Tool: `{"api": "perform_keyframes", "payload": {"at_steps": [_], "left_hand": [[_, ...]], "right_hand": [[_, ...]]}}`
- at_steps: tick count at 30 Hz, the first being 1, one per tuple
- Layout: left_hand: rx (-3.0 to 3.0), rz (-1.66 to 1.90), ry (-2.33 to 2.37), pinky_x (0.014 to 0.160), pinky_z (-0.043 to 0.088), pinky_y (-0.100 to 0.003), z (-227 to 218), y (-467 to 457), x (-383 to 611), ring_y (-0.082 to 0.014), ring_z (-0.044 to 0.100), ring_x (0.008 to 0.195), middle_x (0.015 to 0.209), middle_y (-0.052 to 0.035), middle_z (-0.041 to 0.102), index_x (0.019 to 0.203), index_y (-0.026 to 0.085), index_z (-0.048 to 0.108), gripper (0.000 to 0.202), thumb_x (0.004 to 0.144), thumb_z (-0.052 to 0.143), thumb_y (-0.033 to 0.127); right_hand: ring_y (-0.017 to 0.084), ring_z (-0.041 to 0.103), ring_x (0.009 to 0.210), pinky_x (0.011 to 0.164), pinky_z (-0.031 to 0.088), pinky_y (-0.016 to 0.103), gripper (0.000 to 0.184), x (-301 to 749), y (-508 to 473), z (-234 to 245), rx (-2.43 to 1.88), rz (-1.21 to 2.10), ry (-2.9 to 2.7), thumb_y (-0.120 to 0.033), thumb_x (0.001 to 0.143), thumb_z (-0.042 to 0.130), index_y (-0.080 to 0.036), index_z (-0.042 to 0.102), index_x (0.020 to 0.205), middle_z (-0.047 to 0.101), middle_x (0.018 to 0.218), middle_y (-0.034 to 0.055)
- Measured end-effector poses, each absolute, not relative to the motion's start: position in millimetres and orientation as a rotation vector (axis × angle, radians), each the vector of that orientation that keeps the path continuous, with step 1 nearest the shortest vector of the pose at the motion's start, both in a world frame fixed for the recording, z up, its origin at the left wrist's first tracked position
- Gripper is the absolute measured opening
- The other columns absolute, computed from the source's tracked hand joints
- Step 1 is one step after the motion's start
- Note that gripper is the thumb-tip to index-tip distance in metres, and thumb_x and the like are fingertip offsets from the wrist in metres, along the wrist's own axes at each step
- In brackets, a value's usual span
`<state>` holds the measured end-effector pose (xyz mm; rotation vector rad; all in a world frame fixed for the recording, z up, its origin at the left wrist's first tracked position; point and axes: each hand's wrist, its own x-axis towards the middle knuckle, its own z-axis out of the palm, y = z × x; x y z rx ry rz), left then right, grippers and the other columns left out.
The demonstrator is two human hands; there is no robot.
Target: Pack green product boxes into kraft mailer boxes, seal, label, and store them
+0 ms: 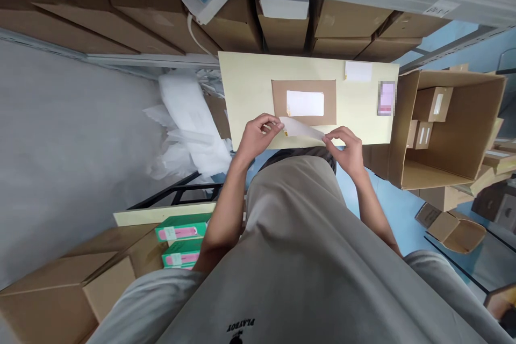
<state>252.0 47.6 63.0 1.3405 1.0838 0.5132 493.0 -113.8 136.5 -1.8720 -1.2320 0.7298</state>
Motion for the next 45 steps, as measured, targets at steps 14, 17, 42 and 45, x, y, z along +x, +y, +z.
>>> {"api": "perform_keyframes", "payload": {"at_steps": [14,17,42,45], "left_hand": [[1.502,0.418,1.059,0.086,0.053,-0.034,5,111,295,-0.0234,0.066,0.088,0.088,-0.0052,0.077,0.077,0.023,0.075,0.013,0.083,0.086,0.018],[1.493,0.397,1.076,0.085,0.052,-0.035,-10,117,300,-0.0229,0.064,0.084,0.084,-0.0042,0.078,0.076,0.023,0.075,0.013,0.082,0.086,0.019],[1.742,0.325,0.817,0.097,0.056,-0.041,115,61,267,-0.0297,0.070,0.099,0.093,-0.0056,0.071,0.084,0.026,0.076,0.016,0.093,0.088,0.029],[1.811,0.299,0.804,0.103,0.056,-0.045,125,54,271,-0.0328,0.070,0.105,0.095,-0.0066,0.069,0.084,0.026,0.074,0.016,0.094,0.087,0.023]], "right_hand": [[0.022,0.068,0.081,0.085,0.061,0.040,0.040,553,-38,27,-1.941,1.045,-0.808,-0.061,0.079,0.096,-0.025,0.079,0.074,0.079,0.080,0.0024],[0.021,0.067,0.080,0.083,0.060,0.039,0.039,558,-31,18,-1.941,1.051,-0.799,-0.060,0.076,0.097,-0.025,0.078,0.072,0.078,0.078,0.0021],[0.030,0.075,0.100,0.094,0.064,0.049,0.022,524,-66,119,-2.039,0.607,-1.072,-0.046,0.107,0.081,-0.028,0.091,0.101,0.083,0.106,0.0078],[0.030,0.071,0.107,0.093,0.062,0.049,0.016,495,-67,151,-1.853,0.601,-1.475,-0.044,0.114,0.076,-0.034,0.089,0.112,0.078,0.108,0.0074]]}}
